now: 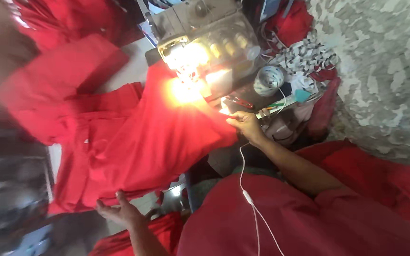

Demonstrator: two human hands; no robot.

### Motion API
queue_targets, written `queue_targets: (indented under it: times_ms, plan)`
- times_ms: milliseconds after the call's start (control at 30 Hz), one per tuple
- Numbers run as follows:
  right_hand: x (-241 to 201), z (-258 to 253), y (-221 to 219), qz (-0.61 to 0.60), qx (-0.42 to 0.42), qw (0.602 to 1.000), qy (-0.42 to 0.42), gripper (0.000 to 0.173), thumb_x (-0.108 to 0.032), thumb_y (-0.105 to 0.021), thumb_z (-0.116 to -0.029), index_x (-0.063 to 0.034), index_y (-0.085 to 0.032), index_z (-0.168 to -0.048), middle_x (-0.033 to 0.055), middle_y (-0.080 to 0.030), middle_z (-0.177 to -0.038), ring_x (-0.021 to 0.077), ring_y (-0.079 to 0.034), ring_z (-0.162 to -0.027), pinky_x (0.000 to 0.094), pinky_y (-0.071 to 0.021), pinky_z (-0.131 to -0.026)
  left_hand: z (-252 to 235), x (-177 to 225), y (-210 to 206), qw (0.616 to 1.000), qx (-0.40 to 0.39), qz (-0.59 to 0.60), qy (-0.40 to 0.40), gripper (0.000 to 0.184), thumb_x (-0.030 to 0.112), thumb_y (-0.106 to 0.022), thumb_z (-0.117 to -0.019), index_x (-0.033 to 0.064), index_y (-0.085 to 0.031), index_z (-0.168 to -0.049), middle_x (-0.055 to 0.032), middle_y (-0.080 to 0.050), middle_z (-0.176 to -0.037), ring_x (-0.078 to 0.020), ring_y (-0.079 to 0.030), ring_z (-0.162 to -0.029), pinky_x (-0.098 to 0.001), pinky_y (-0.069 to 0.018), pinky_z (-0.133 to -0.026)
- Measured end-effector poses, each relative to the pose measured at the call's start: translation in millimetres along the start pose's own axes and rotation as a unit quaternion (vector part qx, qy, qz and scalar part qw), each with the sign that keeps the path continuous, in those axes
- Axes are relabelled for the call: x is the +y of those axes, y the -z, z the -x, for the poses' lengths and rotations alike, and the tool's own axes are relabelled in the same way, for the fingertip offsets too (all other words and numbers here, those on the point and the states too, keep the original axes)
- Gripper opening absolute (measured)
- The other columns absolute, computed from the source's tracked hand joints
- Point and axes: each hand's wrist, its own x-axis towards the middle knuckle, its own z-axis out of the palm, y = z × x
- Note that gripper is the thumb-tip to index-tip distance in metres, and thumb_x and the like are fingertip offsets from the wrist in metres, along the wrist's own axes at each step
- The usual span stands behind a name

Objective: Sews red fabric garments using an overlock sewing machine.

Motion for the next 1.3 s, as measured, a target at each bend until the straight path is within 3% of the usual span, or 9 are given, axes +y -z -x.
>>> queue_targets:
  times_ms: [233,400,600,700,867,1000,1100,1233,1300]
  plan:
    - [-8,11,11,0.131,-0.036,0.989,0.050,0.024,-0.021,-0.066,-0.1009,0.0000,-0.067,-0.112,0.0085,-0.068,-0.090,0.0066,-0.060,-0.066,0.0269,-0.0549,-0.062,8,11,-19,0.999,0.018,0.033,0.022,0.072,0.025,-0.051,-0.1074,-0.0047,-0.013,-0.161,-0.0301,-0.019,-0.165,-0.0375,-0.026,-0.153,-0.0468,-0.0253,-0.124]
    - [-8,10,0,0.101,0.006,0.995,0.011,0.015,-0.011,-0.066,-0.0985,0.0024,-0.067,-0.104,-0.0048,-0.060,-0.073,-0.0058,-0.051,-0.055,0.0133,-0.0462,-0.053,20,-7,-38,0.985,0.044,0.137,0.092,0.076,0.018,-0.062,-0.1009,0.0033,-0.019,-0.162,-0.0292,-0.042,-0.152,-0.0357,-0.056,-0.128,-0.0512,-0.0528,-0.099]
    - [-19,16,3,0.100,0.010,0.995,0.010,0.011,-0.007,-0.064,-0.0991,0.0038,-0.066,-0.104,-0.0044,-0.058,-0.070,-0.0062,-0.049,-0.053,0.0111,-0.0437,-0.051,-19,-3,10,0.998,0.020,-0.061,-0.010,0.054,0.026,-0.054,-0.1045,-0.0040,-0.047,-0.149,-0.0322,-0.026,-0.163,-0.0462,-0.028,-0.150,-0.0581,-0.0274,-0.120]
    - [-19,19,1,0.085,0.007,0.996,0.010,0.012,-0.006,-0.065,-0.0988,0.0037,-0.066,-0.105,-0.0030,-0.060,-0.072,-0.0048,-0.050,-0.053,0.0127,-0.0448,-0.051,-68,-17,31,0.985,-0.021,-0.172,-0.025,0.051,0.023,-0.052,-0.1052,-0.0007,-0.048,-0.150,-0.0298,-0.032,-0.161,-0.0496,-0.031,-0.149,-0.0663,-0.0288,-0.117]
    - [-12,17,3,0.059,-0.011,0.998,0.010,0.016,-0.008,-0.068,-0.0966,0.0037,-0.067,-0.107,0.0026,-0.069,-0.080,0.0020,-0.059,-0.061,0.0213,-0.0525,-0.057,-100,-17,52,0.951,-0.053,-0.299,-0.054,0.035,0.026,-0.054,-0.1052,0.0082,-0.065,-0.133,-0.0261,-0.062,-0.135,-0.0519,-0.058,-0.124,-0.0764,-0.0409,-0.098]
    - [-7,12,4,0.060,-0.016,0.998,0.022,0.013,-0.010,-0.070,-0.0954,0.0014,-0.070,-0.101,0.0022,-0.069,-0.081,0.0009,-0.061,-0.067,0.0207,-0.0527,-0.063,-90,14,56,0.943,-0.087,-0.309,-0.087,0.038,0.021,-0.050,-0.1062,-0.0072,-0.062,-0.129,-0.0371,-0.056,-0.136,-0.0582,-0.049,-0.131,-0.0737,-0.0328,-0.107]
    - [-2,8,4,0.068,-0.014,0.997,0.035,0.013,-0.013,-0.069,-0.0964,-0.0007,-0.071,-0.100,0.0040,-0.070,-0.086,0.0048,-0.064,-0.075,0.0265,-0.0547,-0.073,-86,12,51,0.945,-0.106,-0.299,-0.077,0.045,0.030,-0.053,-0.1064,-0.0042,-0.061,-0.135,-0.0379,-0.052,-0.140,-0.0582,-0.044,-0.135,-0.0717,-0.0317,-0.110]
    - [-3,6,5,0.098,-0.016,0.994,0.038,0.015,-0.015,-0.066,-0.0988,-0.0015,-0.073,-0.099,0.0040,-0.070,-0.086,0.0057,-0.063,-0.074,0.0277,-0.0534,-0.072,-97,21,58,0.949,-0.141,-0.280,-0.031,0.040,0.026,-0.060,-0.1031,-0.0045,-0.065,-0.128,-0.0357,-0.064,-0.122,-0.0554,-0.058,-0.119,-0.0727,-0.0375,-0.102]
    - [-6,8,6,0.098,-0.023,0.994,0.031,0.016,-0.014,-0.065,-0.0993,-0.0005,-0.072,-0.102,0.0055,-0.071,-0.086,0.0065,-0.064,-0.074,0.0284,-0.0547,-0.073,-93,35,64,0.962,-0.148,-0.231,-0.015,0.039,0.020,-0.057,-0.1035,-0.0107,-0.062,-0.127,-0.0354,-0.061,-0.128,-0.0471,-0.057,-0.125,-0.0636,-0.0384,-0.109]
